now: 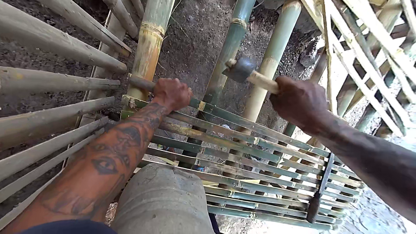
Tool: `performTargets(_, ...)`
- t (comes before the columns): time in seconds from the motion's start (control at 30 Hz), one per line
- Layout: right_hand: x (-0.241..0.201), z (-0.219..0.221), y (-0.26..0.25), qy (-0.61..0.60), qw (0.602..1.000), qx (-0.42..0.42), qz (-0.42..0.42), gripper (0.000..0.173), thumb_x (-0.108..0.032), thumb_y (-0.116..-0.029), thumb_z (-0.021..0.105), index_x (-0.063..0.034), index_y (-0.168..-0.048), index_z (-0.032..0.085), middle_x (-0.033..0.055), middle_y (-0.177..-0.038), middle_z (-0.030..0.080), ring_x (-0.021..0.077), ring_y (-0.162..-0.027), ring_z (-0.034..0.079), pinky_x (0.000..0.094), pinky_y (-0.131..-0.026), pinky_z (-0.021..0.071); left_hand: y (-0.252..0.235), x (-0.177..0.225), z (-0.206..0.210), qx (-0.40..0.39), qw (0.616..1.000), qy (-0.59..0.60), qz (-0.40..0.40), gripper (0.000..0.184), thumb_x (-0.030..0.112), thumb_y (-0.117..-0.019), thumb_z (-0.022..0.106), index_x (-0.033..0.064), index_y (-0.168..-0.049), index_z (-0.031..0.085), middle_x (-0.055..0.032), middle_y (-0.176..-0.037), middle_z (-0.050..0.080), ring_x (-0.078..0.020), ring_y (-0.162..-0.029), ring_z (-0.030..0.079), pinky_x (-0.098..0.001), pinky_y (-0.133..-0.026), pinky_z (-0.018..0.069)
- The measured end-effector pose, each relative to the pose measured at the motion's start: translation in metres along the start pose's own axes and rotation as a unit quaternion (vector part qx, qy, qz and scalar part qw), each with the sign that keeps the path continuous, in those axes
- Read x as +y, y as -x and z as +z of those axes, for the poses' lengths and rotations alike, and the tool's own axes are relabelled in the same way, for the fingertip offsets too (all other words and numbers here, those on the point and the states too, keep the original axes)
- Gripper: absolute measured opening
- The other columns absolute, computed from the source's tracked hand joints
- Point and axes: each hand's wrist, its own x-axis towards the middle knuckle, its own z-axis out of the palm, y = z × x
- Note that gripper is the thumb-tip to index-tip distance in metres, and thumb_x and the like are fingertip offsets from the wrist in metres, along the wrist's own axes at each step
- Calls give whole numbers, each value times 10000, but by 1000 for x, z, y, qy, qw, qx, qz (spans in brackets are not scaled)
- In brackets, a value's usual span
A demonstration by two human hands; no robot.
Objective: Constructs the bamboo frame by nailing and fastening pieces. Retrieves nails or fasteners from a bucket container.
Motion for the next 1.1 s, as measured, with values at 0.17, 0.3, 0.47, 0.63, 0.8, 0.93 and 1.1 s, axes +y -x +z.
performTargets(0.17,-1,-3,12,38,994,-71,-80,52,-150,-950,629,-104,-926,629,140,-673,614,400,-628,657,570,-495,465,1,-1,-2,13,1000,1,7,573,411,-1046,294,24,-747,593,-213,-760,657,-432,-785,697,-588,-593,480)
performTargets(0.3,9,-26,3,-51,997,25,47,217,-253,-994,604,-36,-998,604,223,-692,599,482,-637,625,656,-520,437,0,-1,-1,12,1000,-8,3,585,410,-1050,283,19,-750,598,-216,-758,657,-433,-779,695,-588,-595,482)
performTargets(0.47,18,10,45,-467,882,65,4,351,-349,-968,515,-67,-1155,611,-27,-807,609,83,-645,612,323,-600,566,-2,-4,2,30,1000,6,6,578,428,-1029,303,24,-717,574,-216,-746,651,-435,-765,691,-590,-579,474)
performTargets(0.63,-5,26,77,-702,686,-176,77,286,-272,-944,616,-108,-1171,560,-43,-600,513,57,-409,485,223,-383,460,-1,-4,1,31,999,10,7,580,437,-1032,324,22,-722,586,-212,-757,660,-433,-787,696,-590,-592,482)
performTargets(0.8,-6,56,80,-541,840,-43,17,421,-375,-996,520,-39,-1233,618,-31,-757,649,77,-593,639,269,-552,581,-2,-4,2,27,1000,4,3,594,439,-1040,305,17,-746,601,-221,-771,663,-444,-800,699,-603,-596,489)
performTargets(0.93,-11,49,59,-568,797,-181,98,370,-141,-963,575,-94,-1321,492,19,-726,580,104,-520,583,259,-495,533,-1,-1,1,23,1000,-9,-3,591,427,-1043,303,16,-735,593,-224,-766,661,-443,-794,697,-594,-588,479)
performTargets(1.1,-18,60,38,-521,826,-172,130,349,-110,-1002,573,-112,-1346,513,38,-680,551,118,-482,559,284,-468,524,-2,0,-1,11,1000,-16,-10,585,412,-1041,298,13,-728,588,-224,-769,664,-432,-804,703,-592,-597,475)
